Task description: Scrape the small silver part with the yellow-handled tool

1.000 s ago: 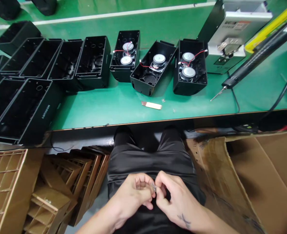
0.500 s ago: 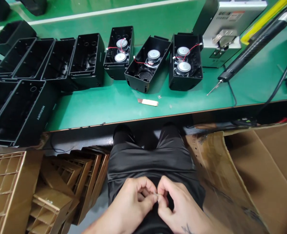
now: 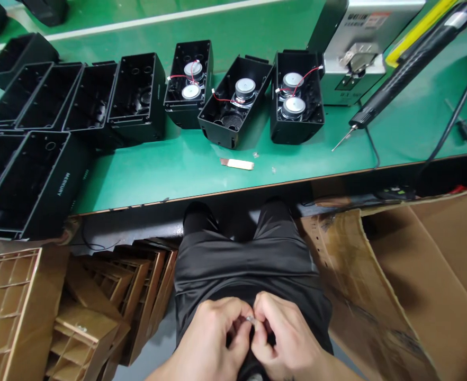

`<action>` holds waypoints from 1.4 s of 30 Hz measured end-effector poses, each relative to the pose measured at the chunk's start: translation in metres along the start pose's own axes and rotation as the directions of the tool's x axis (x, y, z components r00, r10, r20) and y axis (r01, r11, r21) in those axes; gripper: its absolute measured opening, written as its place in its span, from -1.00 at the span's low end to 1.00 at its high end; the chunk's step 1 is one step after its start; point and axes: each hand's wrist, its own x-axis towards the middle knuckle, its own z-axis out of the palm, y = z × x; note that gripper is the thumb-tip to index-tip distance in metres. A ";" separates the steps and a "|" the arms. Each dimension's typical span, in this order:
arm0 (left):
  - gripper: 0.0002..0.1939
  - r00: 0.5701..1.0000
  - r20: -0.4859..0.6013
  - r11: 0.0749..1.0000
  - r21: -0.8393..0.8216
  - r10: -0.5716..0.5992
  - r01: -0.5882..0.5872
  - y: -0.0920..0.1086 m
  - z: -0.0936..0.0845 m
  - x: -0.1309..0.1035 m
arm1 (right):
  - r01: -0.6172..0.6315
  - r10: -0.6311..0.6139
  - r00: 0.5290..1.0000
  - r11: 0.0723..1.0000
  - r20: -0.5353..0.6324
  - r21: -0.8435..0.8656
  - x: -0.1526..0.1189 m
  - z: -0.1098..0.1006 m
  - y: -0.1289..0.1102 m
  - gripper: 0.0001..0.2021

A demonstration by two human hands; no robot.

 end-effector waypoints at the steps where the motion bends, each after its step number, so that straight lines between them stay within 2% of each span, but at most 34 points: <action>1: -0.78 1.000 0.009 1.000 -0.027 -0.005 0.005 0.001 -0.001 0.000 | -0.015 0.015 1.000 1.000 -0.004 0.024 -0.001 0.001 0.000 -0.86; 4: -0.79 0.998 0.040 0.979 -0.195 -0.057 0.064 0.000 -0.002 0.003 | -0.135 0.135 0.991 0.985 0.012 0.109 -0.003 0.000 0.000 -0.89; 6: -0.78 0.990 0.080 0.901 -0.412 -0.114 0.137 -0.003 -0.002 0.008 | -0.273 0.268 0.962 0.946 0.057 0.175 -0.001 -0.003 0.000 -0.89; 8: -0.66 0.982 0.126 0.791 -0.582 -0.139 0.187 -0.006 -0.003 0.013 | -0.400 0.381 0.917 0.882 0.122 0.250 0.004 -0.006 0.000 -0.89; 12: -0.47 0.971 0.191 0.694 -0.681 -0.142 0.235 -0.010 -0.008 0.022 | -0.531 0.460 0.847 0.751 0.265 0.393 0.017 -0.016 -0.001 -0.85; 16: -0.44 0.962 0.220 0.639 -0.719 -0.164 0.274 -0.014 -0.012 0.026 | -0.532 0.403 0.845 0.698 0.351 0.479 0.027 -0.031 -0.005 -0.77; 19: -0.41 0.964 0.199 0.640 -0.721 -0.175 0.265 -0.016 -0.013 0.025 | -0.498 0.343 0.860 0.721 0.377 0.481 0.030 -0.035 -0.008 -0.72; 25: -0.44 0.979 0.112 0.667 -0.718 -0.169 0.197 -0.010 -0.010 0.025 | -0.420 0.378 0.907 0.849 0.188 0.320 0.030 -0.025 -0.005 -0.71; 28: -0.45 0.985 0.056 0.672 -0.725 -0.163 0.152 -0.009 -0.008 0.028 | -0.335 0.313 0.942 0.904 0.124 0.267 0.027 -0.022 0.000 -0.73; 30: -0.45 0.987 0.060 0.652 -0.744 -0.149 0.144 -0.010 -0.007 0.031 | -0.310 0.290 0.950 0.913 0.115 0.263 0.025 -0.021 0.002 -0.71; 32: -0.46 0.988 0.086 0.625 -0.766 -0.127 0.147 -0.010 -0.008 0.032 | -0.374 0.343 0.927 0.877 0.153 0.302 0.023 -0.020 0.003 -0.65; 36: -0.50 0.987 0.129 0.589 -0.792 -0.100 0.163 -0.007 -0.011 0.030 | -0.534 0.465 0.845 0.712 0.265 0.455 0.021 -0.018 0.003 -0.52; 38: -0.52 0.986 0.142 0.576 -0.800 -0.093 0.169 -0.005 -0.011 0.031 | -0.542 0.491 0.834 0.644 0.251 0.540 0.021 -0.017 0.003 -0.47; 42: -0.48 0.978 0.201 0.546 -0.815 -0.051 0.196 -0.002 -0.012 0.037 | -0.509 0.504 0.836 0.564 0.217 0.650 0.023 -0.018 0.003 -0.43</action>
